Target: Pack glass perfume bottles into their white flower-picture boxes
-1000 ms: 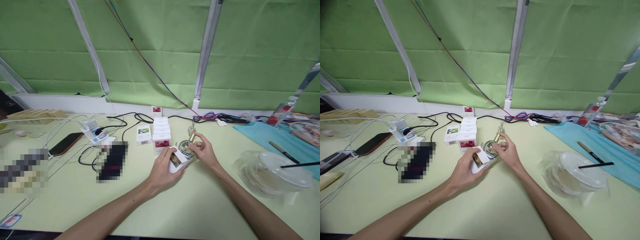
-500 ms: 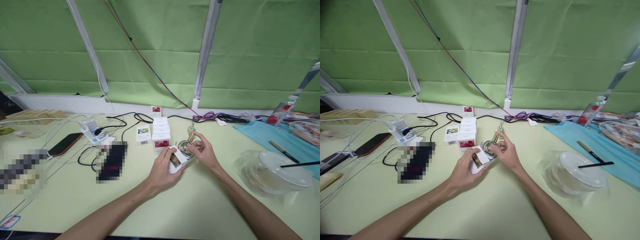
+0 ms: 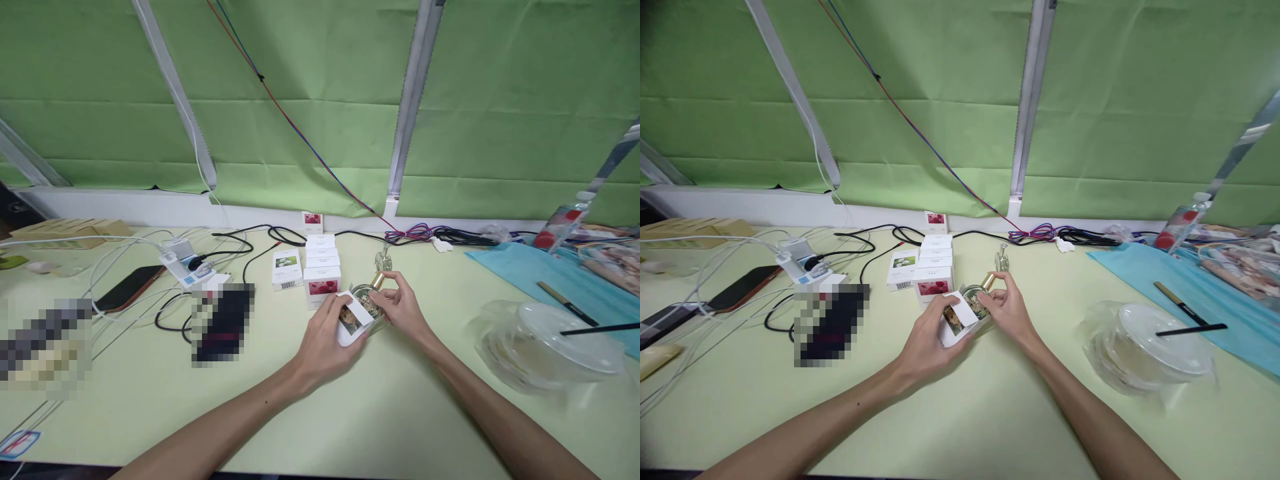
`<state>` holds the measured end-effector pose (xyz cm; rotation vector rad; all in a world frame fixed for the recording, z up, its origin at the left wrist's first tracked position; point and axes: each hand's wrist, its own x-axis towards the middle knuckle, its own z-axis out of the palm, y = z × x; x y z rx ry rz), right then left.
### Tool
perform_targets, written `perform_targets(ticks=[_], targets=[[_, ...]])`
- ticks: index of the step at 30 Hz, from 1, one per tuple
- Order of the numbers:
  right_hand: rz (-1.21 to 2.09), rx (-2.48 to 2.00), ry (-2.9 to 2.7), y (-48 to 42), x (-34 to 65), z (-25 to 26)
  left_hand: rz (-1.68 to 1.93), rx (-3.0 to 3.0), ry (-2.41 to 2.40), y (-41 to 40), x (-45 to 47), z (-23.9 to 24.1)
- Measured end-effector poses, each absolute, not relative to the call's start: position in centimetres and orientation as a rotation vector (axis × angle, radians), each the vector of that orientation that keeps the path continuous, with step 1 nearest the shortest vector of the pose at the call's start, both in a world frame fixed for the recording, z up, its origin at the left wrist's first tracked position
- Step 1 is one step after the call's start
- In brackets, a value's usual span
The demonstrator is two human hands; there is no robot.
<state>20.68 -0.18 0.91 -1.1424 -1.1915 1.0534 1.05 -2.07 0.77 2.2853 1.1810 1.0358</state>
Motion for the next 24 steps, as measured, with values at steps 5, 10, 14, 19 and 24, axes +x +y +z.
perform_targets(ticks=[5, 10, 14, 19, 24], targets=[[1.080, -1.166, -1.175, -0.22, 20.59, 0.71, 1.038, 2.252, 1.194, -2.32, 1.15, 0.94], [1.101, -1.157, -1.154, -0.39, 20.36, 0.51, 1.016, 2.256, 1.211, -2.50, 1.18, 1.12], [1.099, -1.119, -1.162, -0.51, 20.25, 0.42, 0.993, 2.271, 1.220, -2.51, 1.12, 1.21], [1.085, -1.078, -1.185, -0.73, 20.09, 0.16, 0.972, 2.282, 1.239, -2.63, 1.12, 1.39], [1.074, -1.055, -1.214, -1.15, 19.73, 0.15, 0.948, 2.254, 1.279, -2.81, 1.11, 1.79]])
